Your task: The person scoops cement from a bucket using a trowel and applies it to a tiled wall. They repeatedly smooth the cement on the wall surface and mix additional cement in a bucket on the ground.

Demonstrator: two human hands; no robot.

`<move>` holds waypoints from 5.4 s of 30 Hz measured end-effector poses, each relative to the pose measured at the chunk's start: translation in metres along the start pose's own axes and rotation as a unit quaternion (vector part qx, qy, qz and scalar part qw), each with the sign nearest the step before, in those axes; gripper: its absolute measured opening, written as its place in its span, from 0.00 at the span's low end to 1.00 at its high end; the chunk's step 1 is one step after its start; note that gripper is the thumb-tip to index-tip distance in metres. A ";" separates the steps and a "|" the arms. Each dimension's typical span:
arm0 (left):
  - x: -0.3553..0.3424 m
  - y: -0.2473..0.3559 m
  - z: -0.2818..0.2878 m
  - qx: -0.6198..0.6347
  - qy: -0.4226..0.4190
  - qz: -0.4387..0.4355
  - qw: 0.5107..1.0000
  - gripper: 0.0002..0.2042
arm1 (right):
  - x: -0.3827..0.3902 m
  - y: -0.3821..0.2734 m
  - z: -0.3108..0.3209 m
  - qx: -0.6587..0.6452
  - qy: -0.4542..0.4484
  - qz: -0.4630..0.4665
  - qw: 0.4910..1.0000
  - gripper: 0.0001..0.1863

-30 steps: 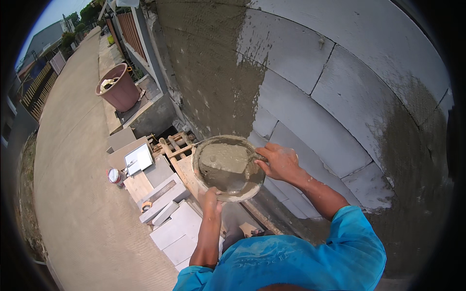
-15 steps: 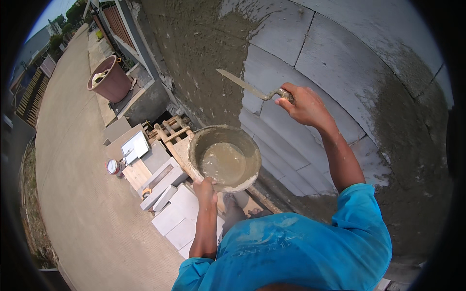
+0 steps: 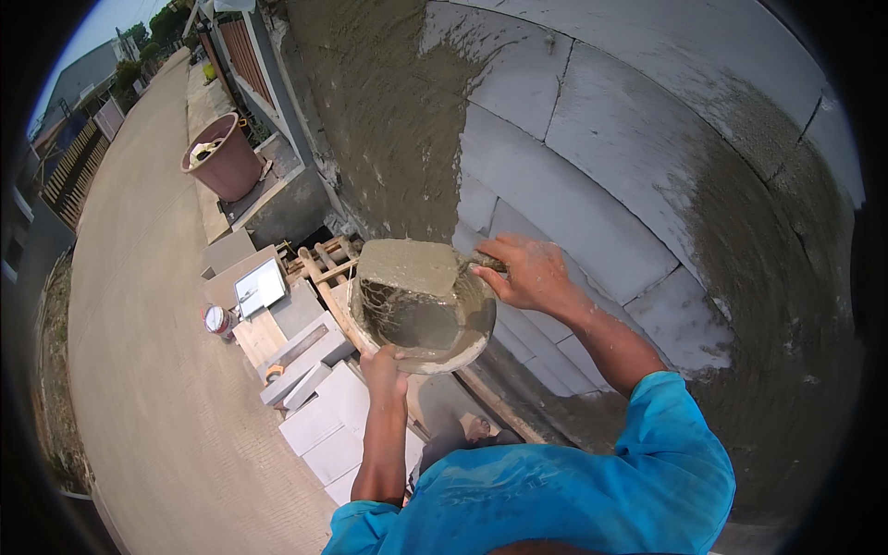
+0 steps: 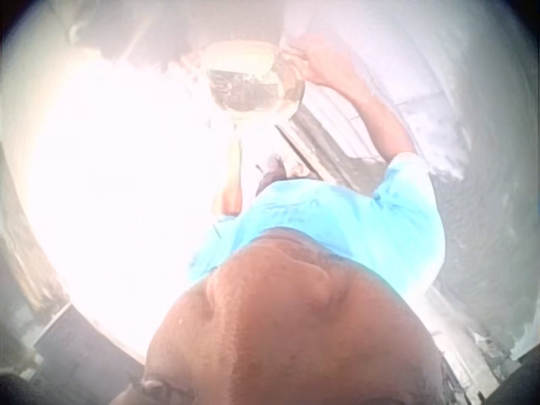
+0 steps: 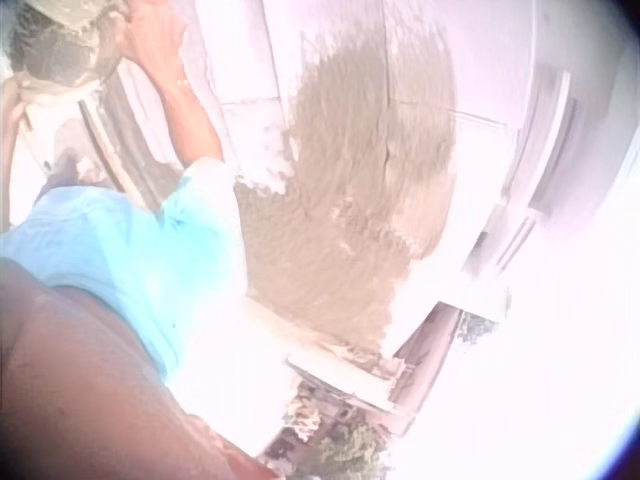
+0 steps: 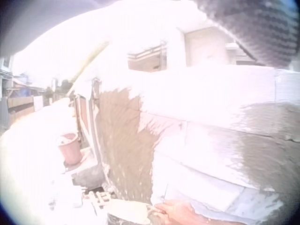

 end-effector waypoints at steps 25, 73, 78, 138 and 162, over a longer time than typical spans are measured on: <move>0.003 0.028 -0.042 -0.063 -0.033 -0.031 0.997 0.29 | 0.047 0.006 -0.082 0.130 -0.142 -0.056 0.980 0.16; -0.003 0.041 0.038 -0.060 0.026 -0.034 0.997 0.33 | -0.254 -0.052 0.104 -0.351 -0.092 -0.034 0.931 0.17; 0.003 0.031 0.013 -0.056 -0.016 -0.043 0.997 0.33 | -0.314 0.071 0.177 -0.382 0.160 -0.024 0.910 0.16; 0.184 -0.088 0.022 -0.002 -0.017 -0.016 1.000 0.31 | 0.136 0.013 0.146 -0.098 -0.035 -0.005 0.995 0.22; 0.162 -0.095 -0.007 -0.076 0.005 -0.093 0.993 0.30 | 0.208 0.036 -0.037 0.147 -0.135 -0.062 0.978 0.19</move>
Point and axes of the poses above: each hand's wrist, its own x-axis away from the middle knuckle, its own z-axis out of the back of the hand, y = z × x, the point moved 2 cm from there along -x, towards the middle knuckle, and after that the axes turned 5 degrees about y, right-handed, at the moved point
